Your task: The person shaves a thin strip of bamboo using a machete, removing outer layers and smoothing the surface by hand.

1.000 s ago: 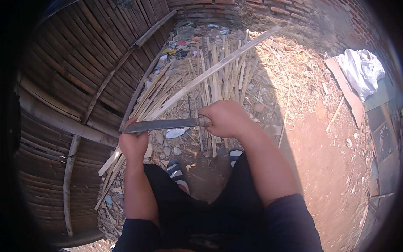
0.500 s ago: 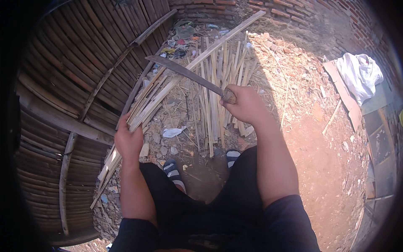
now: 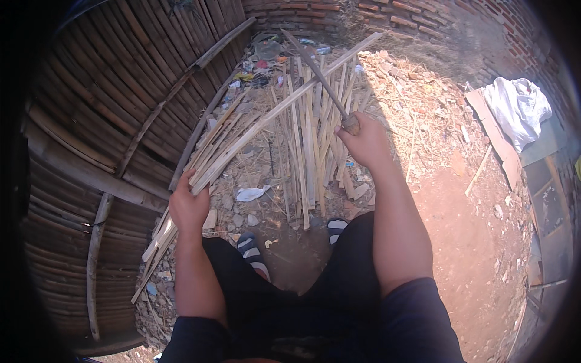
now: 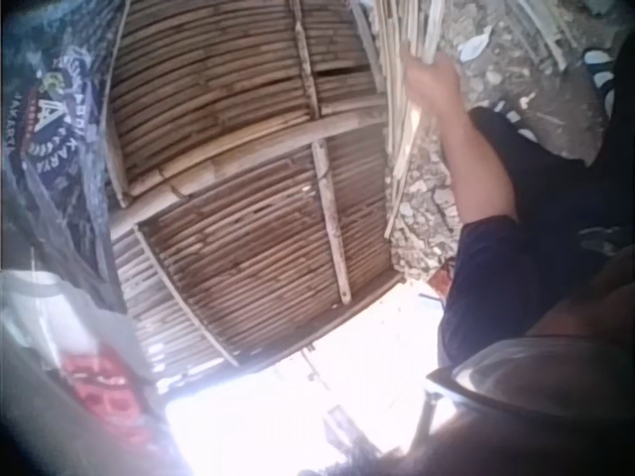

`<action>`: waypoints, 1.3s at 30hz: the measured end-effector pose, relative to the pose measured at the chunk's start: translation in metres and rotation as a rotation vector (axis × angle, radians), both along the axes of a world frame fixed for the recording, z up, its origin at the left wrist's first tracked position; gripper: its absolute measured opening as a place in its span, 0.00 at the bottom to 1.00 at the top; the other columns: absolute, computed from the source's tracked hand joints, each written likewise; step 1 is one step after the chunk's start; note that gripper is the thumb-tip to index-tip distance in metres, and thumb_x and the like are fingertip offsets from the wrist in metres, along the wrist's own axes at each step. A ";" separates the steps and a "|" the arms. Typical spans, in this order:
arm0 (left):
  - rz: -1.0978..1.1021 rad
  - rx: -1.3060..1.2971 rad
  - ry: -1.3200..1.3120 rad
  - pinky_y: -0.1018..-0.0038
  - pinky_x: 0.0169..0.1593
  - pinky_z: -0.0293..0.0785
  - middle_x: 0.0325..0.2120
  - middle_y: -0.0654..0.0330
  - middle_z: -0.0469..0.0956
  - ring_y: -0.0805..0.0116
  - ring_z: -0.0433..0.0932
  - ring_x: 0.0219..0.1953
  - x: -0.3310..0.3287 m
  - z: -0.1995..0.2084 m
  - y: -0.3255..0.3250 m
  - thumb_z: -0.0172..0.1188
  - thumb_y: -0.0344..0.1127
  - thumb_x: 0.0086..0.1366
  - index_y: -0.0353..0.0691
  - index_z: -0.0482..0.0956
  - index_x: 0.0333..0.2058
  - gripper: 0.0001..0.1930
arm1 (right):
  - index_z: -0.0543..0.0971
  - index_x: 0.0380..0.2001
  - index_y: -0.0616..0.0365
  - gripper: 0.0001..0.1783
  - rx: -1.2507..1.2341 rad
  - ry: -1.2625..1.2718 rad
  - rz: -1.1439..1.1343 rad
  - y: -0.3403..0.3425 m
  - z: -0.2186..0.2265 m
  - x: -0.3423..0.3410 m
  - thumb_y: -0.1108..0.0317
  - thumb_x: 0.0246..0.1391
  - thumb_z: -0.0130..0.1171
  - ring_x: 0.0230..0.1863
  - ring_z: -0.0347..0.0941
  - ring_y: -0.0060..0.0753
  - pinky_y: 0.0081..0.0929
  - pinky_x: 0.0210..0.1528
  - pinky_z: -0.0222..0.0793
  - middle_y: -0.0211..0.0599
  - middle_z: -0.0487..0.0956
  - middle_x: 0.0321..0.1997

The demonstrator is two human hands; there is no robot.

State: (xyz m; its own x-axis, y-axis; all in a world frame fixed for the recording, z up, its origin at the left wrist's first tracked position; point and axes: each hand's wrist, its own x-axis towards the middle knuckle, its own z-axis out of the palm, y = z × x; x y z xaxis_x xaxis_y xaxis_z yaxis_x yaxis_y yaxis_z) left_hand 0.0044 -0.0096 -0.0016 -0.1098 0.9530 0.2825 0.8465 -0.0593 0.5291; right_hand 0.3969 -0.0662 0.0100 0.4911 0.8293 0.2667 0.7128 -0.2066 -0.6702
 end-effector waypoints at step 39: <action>0.007 0.219 0.048 0.56 0.40 0.81 0.28 0.50 0.86 0.46 0.87 0.33 -0.047 0.018 -0.007 0.70 0.40 0.55 0.47 0.86 0.54 0.25 | 0.83 0.43 0.57 0.19 -0.013 -0.023 0.191 -0.010 0.020 -0.015 0.56 0.55 0.72 0.42 0.81 0.62 0.50 0.46 0.75 0.54 0.84 0.36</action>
